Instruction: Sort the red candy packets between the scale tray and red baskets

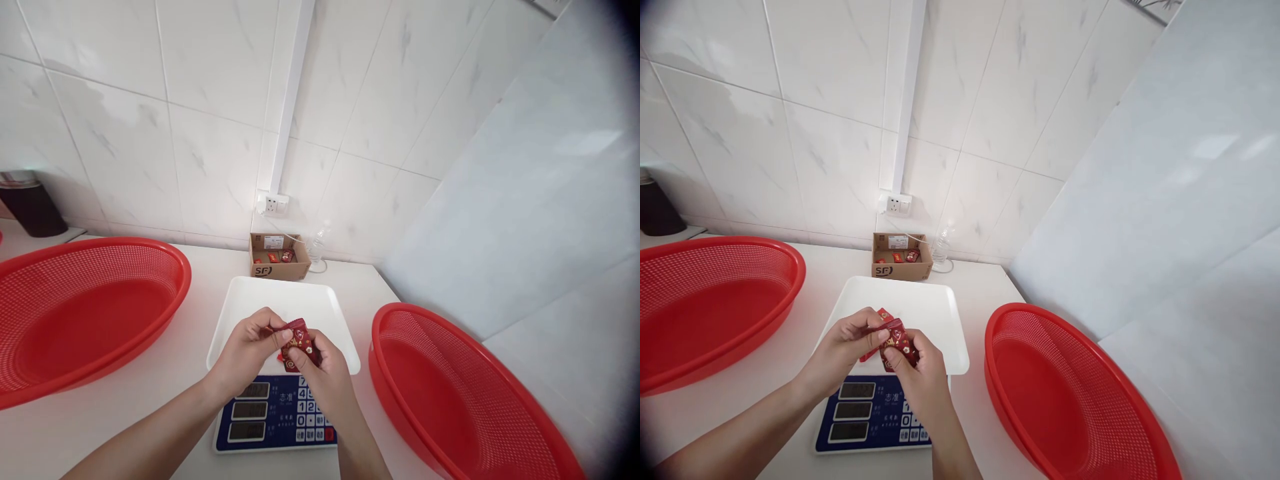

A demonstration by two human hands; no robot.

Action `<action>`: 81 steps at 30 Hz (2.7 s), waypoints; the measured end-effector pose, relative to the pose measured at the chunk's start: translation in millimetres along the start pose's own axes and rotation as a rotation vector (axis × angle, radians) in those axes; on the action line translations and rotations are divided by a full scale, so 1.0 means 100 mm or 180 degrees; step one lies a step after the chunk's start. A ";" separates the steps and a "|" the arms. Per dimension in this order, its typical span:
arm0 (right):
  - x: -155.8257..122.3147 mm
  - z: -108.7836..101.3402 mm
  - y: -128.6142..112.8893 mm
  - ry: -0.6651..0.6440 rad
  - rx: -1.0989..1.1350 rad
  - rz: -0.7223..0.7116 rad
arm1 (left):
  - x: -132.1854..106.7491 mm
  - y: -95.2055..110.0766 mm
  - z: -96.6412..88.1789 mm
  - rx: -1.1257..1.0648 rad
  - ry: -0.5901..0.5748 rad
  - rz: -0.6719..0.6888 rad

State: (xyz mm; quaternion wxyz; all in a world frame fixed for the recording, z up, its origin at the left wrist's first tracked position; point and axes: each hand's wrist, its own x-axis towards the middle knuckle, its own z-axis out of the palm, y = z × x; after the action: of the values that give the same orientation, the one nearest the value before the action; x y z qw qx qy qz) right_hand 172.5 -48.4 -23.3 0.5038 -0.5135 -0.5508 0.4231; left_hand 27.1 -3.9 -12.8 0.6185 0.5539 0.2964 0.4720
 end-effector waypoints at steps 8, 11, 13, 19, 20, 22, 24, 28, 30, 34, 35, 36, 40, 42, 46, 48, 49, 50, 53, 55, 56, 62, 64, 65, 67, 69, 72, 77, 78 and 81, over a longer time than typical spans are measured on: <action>0.05 -0.03 0.06 0.0488 0.0332 0.0034 | 0.00 -0.01 0.07 -0.0245 0.0108 -0.0136; 0.04 -0.07 0.08 0.0537 0.0369 0.0049 | 0.00 -0.01 0.07 -0.0049 -0.0228 -0.0283; 0.03 -0.08 0.08 0.0372 0.0460 0.0040 | 0.01 -0.02 0.07 0.0277 -0.0400 -0.0269; 0.02 -0.04 0.08 0.0300 0.0550 0.0072 | 0.00 -0.05 0.08 0.1017 -0.0336 -0.0009; 0.02 -0.03 0.09 0.0242 0.0511 0.0102 | 0.00 -0.05 0.09 0.1096 -0.0337 0.0074; 0.02 -0.02 0.09 0.0100 0.0442 0.0157 | -0.02 -0.04 0.09 0.1342 -0.0340 0.0248; 0.01 -0.01 0.07 0.0041 0.0393 0.0180 | -0.03 -0.04 0.09 0.1651 -0.0275 0.0366; -0.01 0.02 0.02 0.0279 0.0326 0.0075 | -0.05 -0.03 0.10 0.1455 -0.0326 0.0322; -0.02 0.04 0.00 0.0404 0.0349 -0.0004 | -0.04 -0.04 0.11 0.1174 -0.0438 0.0207; -0.02 0.03 0.03 0.0407 0.0443 0.0033 | -0.04 -0.06 0.10 0.1057 -0.0573 0.0111; -0.02 0.03 0.05 0.0352 0.0463 0.0060 | -0.04 -0.06 0.10 0.1046 -0.0591 0.0132; -0.02 0.02 0.06 0.0277 0.0490 0.0074 | -0.05 -0.06 0.10 0.1028 -0.0613 0.0161; -0.04 0.00 0.06 0.0015 0.0513 0.0068 | -0.06 -0.02 0.11 0.0857 -0.0725 0.0235; -0.04 0.00 0.04 -0.0005 0.0430 0.0098 | -0.06 -0.01 0.11 0.0741 -0.0739 0.0191; -0.04 0.04 0.00 0.0112 0.0289 0.0148 | -0.07 0.01 0.12 0.0673 -0.0697 -0.0033; -0.04 0.05 -0.02 0.0217 0.0259 0.0144 | -0.08 0.02 0.12 0.0693 -0.0673 -0.0094; -0.05 0.06 -0.03 0.0275 0.0252 0.0137 | -0.08 0.03 0.12 0.0712 -0.0677 -0.0095; -0.05 0.06 -0.04 0.0332 0.0243 0.0127 | -0.08 0.03 0.11 0.0738 -0.0696 -0.0083; -0.06 0.08 -0.08 0.0470 0.0198 0.0120 | -0.09 0.02 0.11 0.0811 -0.0722 -0.0091; -0.06 0.08 -0.10 0.0519 0.0178 0.0123 | -0.09 -0.01 0.11 0.0822 -0.0652 -0.0179; -0.06 0.08 -0.11 0.0527 0.0179 0.0122 | -0.09 -0.03 0.11 0.0826 -0.0599 -0.0235; -0.06 0.10 -0.11 0.0380 0.0269 0.0056 | -0.08 -0.09 0.11 0.0914 -0.0492 -0.0268; -0.06 0.09 -0.11 0.0333 0.0259 -0.0001 | -0.08 -0.06 0.11 0.0822 -0.0508 -0.0193; -0.06 0.09 -0.10 0.0308 0.0233 -0.0037 | -0.08 -0.04 0.11 0.0776 -0.0506 -0.0175; -0.05 0.08 -0.10 0.0257 0.0168 -0.0086 | -0.07 -0.01 0.10 0.0748 -0.0522 -0.0192; -0.05 0.07 -0.09 0.0276 0.0111 -0.0093 | -0.06 0.01 0.09 0.0813 -0.0538 -0.0226; -0.05 0.06 -0.06 0.0425 0.0004 -0.0116 | -0.05 0.01 0.08 0.0942 -0.0529 -0.0188; -0.05 0.07 0.00 0.0450 0.0050 -0.0098 | -0.03 0.00 0.08 0.0885 -0.0381 -0.0101; -0.05 0.07 0.01 0.0453 0.0109 -0.0065 | -0.03 0.00 0.08 0.0856 -0.0451 -0.0086; -0.04 0.05 0.04 0.0623 0.0200 0.0035 | -0.03 -0.02 0.08 0.0819 -0.0813 -0.0114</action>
State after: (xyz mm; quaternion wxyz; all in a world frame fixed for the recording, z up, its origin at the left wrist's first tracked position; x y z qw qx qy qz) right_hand 167.7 -51.8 -28.6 0.5687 -0.5394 -0.4826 0.3908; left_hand 33.7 -9.7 -14.0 0.5834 0.6786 0.2832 0.3450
